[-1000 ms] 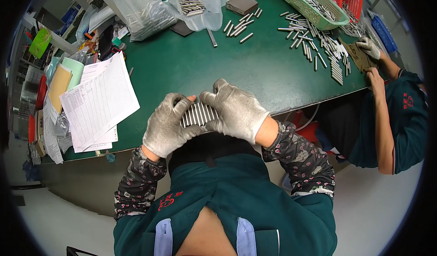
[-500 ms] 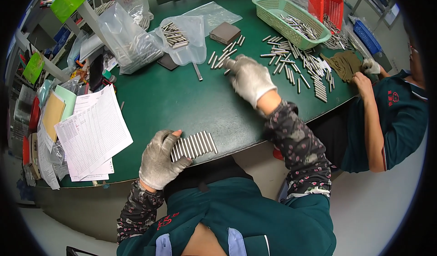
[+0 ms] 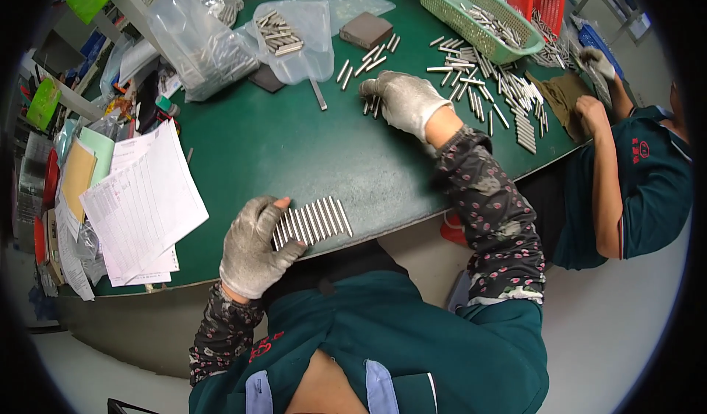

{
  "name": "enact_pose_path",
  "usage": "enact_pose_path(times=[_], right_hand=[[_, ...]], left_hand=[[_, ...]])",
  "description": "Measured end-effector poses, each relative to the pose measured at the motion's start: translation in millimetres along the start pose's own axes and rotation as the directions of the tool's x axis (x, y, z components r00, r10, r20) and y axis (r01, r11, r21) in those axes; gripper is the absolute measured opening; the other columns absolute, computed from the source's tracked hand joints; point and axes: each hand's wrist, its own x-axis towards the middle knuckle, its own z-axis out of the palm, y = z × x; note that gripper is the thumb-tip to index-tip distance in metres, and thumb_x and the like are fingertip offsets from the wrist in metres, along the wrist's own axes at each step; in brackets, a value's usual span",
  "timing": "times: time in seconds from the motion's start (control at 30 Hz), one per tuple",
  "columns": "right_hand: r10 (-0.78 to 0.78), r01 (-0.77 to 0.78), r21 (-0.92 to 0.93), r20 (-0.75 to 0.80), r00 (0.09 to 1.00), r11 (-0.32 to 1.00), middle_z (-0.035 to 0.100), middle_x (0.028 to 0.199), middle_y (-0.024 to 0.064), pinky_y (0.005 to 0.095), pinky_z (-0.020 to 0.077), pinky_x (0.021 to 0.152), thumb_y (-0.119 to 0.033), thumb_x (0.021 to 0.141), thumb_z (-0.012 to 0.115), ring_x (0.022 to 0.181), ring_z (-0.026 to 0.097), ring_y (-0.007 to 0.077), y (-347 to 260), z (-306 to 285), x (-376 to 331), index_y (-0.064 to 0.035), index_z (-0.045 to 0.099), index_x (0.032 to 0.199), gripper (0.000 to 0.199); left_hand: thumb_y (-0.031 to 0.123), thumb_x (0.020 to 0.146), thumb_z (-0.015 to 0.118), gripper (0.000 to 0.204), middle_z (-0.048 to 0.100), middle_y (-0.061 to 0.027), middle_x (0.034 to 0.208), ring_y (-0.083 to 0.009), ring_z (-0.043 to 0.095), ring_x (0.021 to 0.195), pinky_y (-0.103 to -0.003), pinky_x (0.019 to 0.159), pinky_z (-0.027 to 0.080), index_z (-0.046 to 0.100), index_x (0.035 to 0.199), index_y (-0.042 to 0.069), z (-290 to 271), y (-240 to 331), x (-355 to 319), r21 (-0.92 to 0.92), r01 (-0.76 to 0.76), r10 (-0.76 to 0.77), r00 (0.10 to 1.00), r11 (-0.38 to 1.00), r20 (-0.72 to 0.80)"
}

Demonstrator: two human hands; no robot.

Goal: Inspecting, aligning, and sorting small metal rods on a workbench before packaging them.

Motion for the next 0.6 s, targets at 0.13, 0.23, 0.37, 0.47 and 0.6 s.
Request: enact_pose_path(times=[0.13,0.23,0.37,0.47,0.6], right_hand=[[-0.185,0.174,0.141,0.071,0.98,0.975,0.061,0.084,0.012,0.0386,0.0487,0.068,0.004,0.075,0.051,0.078,0.06,0.031,-49,-19,-44,-0.0092,0.064,0.098,0.03],[-0.289,0.261,0.186,0.141,0.947,0.947,0.061,0.082,0.011,0.0402,0.0483,0.068,0.0,0.073,0.055,0.079,0.059,0.0315,-81,-23,-68,-0.0123,0.065,0.095,0.028],[-0.29,0.223,0.361,0.145,0.946,0.906,0.061,0.091,0.0124,0.042,0.048,0.073,-0.019,0.07,0.066,0.089,0.059,0.0323,-90,-24,-76,-0.0109,0.061,0.108,0.039],[-0.192,0.141,0.318,0.136,0.972,0.938,0.059,0.103,0.0177,0.0409,0.0477,0.079,-0.037,0.057,0.077,0.09,0.058,0.0358,-87,-23,-79,-0.0027,0.054,0.121,0.076],[-0.179,0.129,0.198,0.264,0.948,0.972,0.059,0.097,0.0167,0.0422,0.0478,0.074,-0.041,0.058,0.076,0.087,0.059,0.0356,-105,-22,-69,-0.0072,0.057,0.12,0.074]], left_hand=[[0.026,0.065,0.077,0.054,0.057,-0.013,0.104,-0.0296,0.06,0.091,-0.038,0.077,0.052,0.058,0.11,0.003,-2,1,-1,0.024,-0.013,0.014,0.999,1.0,-0.051],[0.023,0.064,0.078,0.053,0.057,-0.013,0.105,-0.0283,0.061,0.092,-0.037,0.077,0.052,0.059,0.11,0.002,-1,1,1,-0.017,-0.02,0.02,0.999,1.0,-0.028],[0.027,0.064,0.079,0.056,0.057,-0.0128,0.105,-0.0281,0.061,0.091,-0.037,0.077,0.052,0.06,0.111,0.003,-4,2,-1,-0.014,-0.03,0.029,0.999,0.999,-0.045],[0.032,0.062,0.079,0.06,0.057,-0.0127,0.106,-0.0283,0.06,0.091,-0.037,0.077,0.052,0.06,0.112,0.004,-4,8,1,0.125,-0.019,0.023,0.999,0.992,-0.035],[0.037,0.062,0.079,0.061,0.057,-0.013,0.105,-0.0288,0.06,0.091,-0.038,0.075,0.052,0.062,0.112,0.007,-2,9,3,0.211,-0.022,0.016,0.999,0.977,0.03]])
